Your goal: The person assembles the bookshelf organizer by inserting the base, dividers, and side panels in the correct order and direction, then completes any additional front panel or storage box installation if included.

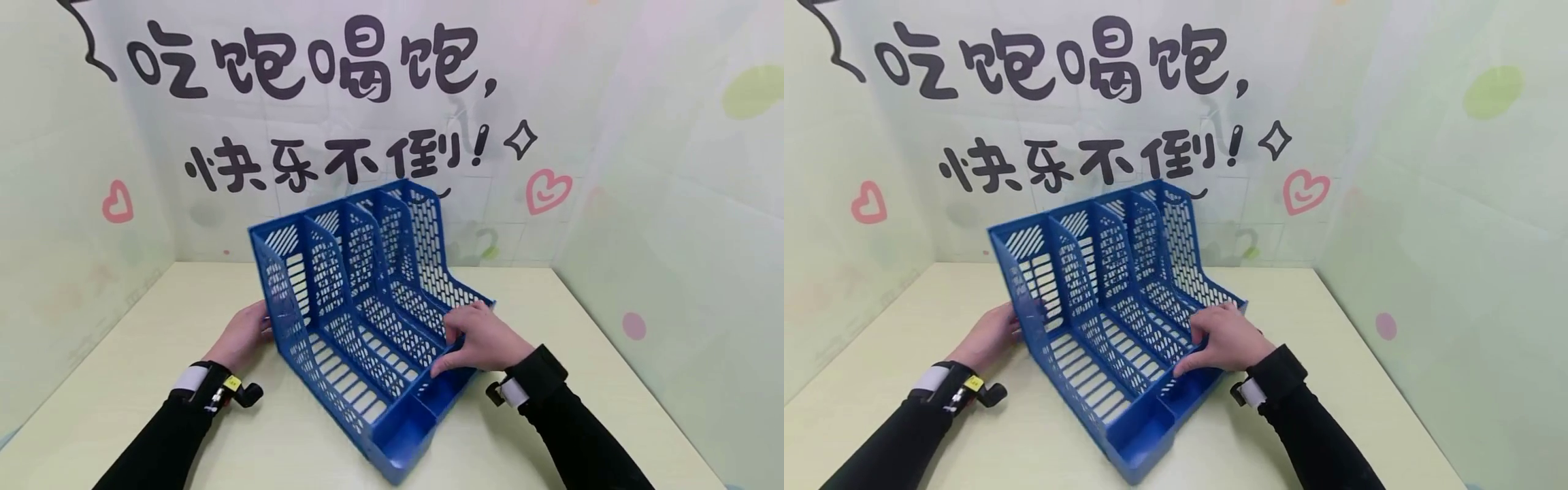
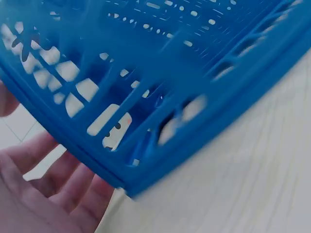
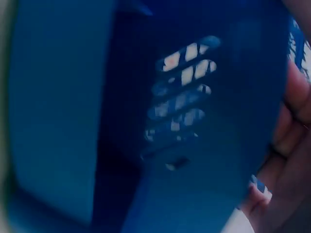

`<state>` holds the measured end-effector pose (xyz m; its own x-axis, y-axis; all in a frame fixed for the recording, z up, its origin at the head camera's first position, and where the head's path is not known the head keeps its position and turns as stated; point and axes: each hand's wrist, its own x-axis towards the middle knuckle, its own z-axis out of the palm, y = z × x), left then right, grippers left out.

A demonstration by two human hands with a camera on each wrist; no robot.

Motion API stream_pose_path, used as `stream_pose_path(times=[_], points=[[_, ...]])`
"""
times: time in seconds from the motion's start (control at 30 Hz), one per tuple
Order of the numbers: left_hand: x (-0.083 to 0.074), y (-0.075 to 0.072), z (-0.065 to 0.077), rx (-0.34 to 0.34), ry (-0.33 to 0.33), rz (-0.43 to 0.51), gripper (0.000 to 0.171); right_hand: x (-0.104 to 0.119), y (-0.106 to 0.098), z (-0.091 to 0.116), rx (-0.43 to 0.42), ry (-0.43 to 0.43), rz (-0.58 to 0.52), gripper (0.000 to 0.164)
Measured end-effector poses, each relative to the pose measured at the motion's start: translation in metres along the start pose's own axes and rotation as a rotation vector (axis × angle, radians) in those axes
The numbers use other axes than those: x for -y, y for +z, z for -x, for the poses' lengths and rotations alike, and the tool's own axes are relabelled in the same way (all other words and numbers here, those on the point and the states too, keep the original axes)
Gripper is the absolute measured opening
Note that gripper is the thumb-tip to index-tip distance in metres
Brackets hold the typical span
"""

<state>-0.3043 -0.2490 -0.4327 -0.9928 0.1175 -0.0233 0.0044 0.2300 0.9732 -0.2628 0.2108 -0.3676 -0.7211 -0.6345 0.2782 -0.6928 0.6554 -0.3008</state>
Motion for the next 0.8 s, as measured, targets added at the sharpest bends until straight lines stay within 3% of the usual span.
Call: stream_pose_path(times=[0.17, 0.37, 0.57, 0.63, 0.8], points=[[-0.006, 0.003, 0.003, 0.015, -0.046, 0.076, 0.075, 0.018, 0.014, -0.005, -0.006, 0.064, 0.059, 0.061], [-0.01, 0.01, 0.0, 0.055, -0.033, 0.143, 0.071, 0.044, 0.038, -0.013, -0.142, 0.139, 0.146, 0.061], [-0.022, 0.027, 0.007, 0.104, 0.0, 0.08, 0.074, 0.059, 0.063, -0.023, -0.276, 0.167, 0.241, 0.059], [-0.026, 0.034, 0.012, 0.107, 0.018, 0.059, 0.075, 0.061, 0.064, -0.025, -0.295, 0.15, 0.222, 0.054], [-0.025, 0.05, 0.035, 0.154, 0.033, 0.027, 0.08, 0.052, 0.045, -0.014, -0.384, 0.145, 0.018, 0.028]])
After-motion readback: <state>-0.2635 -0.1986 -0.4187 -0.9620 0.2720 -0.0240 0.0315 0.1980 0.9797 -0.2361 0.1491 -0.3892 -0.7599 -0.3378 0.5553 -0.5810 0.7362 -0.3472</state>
